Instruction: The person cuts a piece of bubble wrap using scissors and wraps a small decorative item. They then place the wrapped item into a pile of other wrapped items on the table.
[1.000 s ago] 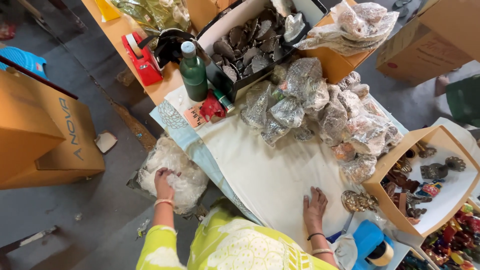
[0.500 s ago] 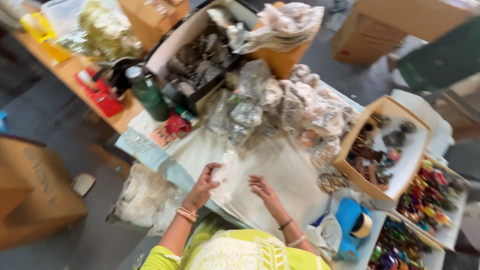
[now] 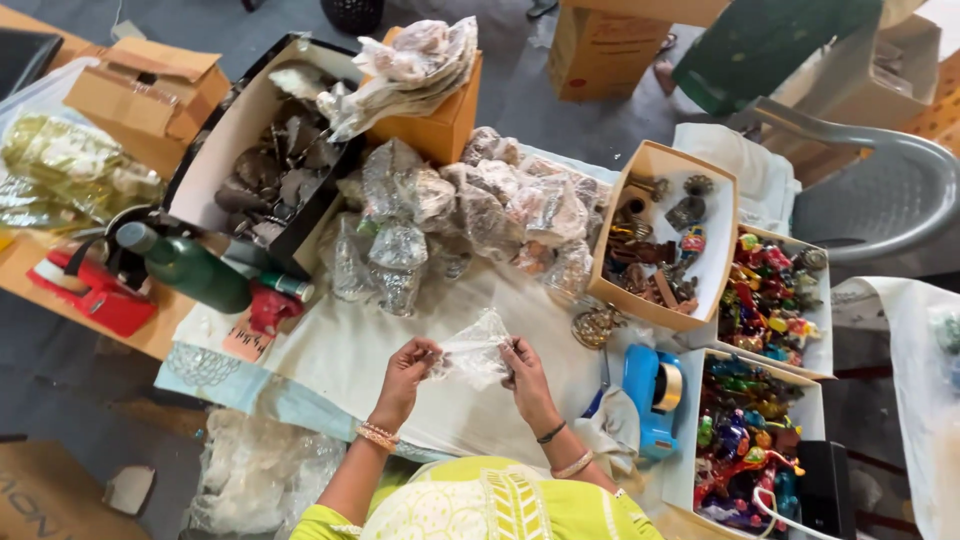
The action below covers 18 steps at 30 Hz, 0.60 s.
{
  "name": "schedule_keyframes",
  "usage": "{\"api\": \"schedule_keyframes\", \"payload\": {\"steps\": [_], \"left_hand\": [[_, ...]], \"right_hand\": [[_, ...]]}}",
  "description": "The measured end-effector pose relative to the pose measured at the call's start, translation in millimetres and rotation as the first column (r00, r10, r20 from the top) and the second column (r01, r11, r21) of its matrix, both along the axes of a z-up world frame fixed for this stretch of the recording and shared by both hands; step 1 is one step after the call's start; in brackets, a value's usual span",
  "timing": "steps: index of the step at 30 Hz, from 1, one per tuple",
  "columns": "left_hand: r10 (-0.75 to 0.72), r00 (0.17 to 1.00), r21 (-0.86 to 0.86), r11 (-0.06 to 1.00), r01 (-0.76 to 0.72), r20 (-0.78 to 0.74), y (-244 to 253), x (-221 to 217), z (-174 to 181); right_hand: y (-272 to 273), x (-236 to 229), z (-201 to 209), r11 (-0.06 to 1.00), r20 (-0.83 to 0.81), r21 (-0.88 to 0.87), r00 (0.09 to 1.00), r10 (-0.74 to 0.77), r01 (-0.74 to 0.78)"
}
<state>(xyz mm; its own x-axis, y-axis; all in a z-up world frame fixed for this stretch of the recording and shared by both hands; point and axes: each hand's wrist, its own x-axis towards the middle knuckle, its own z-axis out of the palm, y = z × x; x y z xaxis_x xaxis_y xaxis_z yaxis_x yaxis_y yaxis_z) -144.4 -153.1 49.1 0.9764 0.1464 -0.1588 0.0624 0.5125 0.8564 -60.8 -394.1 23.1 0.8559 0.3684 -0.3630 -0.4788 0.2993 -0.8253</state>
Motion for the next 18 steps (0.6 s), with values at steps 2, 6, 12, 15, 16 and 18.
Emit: {"api": "schedule_keyframes", "payload": {"steps": [2, 6, 12, 15, 16, 18], "left_hand": [[-0.017, 1.000, -0.027, 0.999, 0.017, -0.003, -7, 4, -8], [-0.070, 0.998, -0.102, 0.992, 0.070, 0.003, -27, 9, 26], [-0.084, 0.996, 0.095, 0.992, 0.081, 0.032, -51, 21, 68], [-0.074, 0.996, 0.202, 0.977, 0.065, 0.039, -53, 25, 61], [-0.075, 0.996, 0.203, 0.977, 0.066, 0.040, -53, 26, 65], [-0.076, 0.997, 0.209, 0.975, 0.074, 0.002, -54, 29, 72]], "right_hand": [[-3, 4, 6, 0.995, -0.018, 0.091, 0.999, -0.036, 0.038], [-8, -1, 62, 0.934, -0.087, 0.356, 0.996, 0.006, 0.025], [-11, -14, 27, 0.964, -0.025, 0.250, 0.995, 0.101, -0.091], [-20, -9, -11, 0.974, 0.037, 0.223, 0.999, 0.027, -0.034], [-21, -8, -4, 0.974, 0.038, 0.224, 0.999, 0.026, -0.034], [-23, -7, 9, 0.960, 0.061, 0.277, 0.997, -0.047, 0.028]]}}
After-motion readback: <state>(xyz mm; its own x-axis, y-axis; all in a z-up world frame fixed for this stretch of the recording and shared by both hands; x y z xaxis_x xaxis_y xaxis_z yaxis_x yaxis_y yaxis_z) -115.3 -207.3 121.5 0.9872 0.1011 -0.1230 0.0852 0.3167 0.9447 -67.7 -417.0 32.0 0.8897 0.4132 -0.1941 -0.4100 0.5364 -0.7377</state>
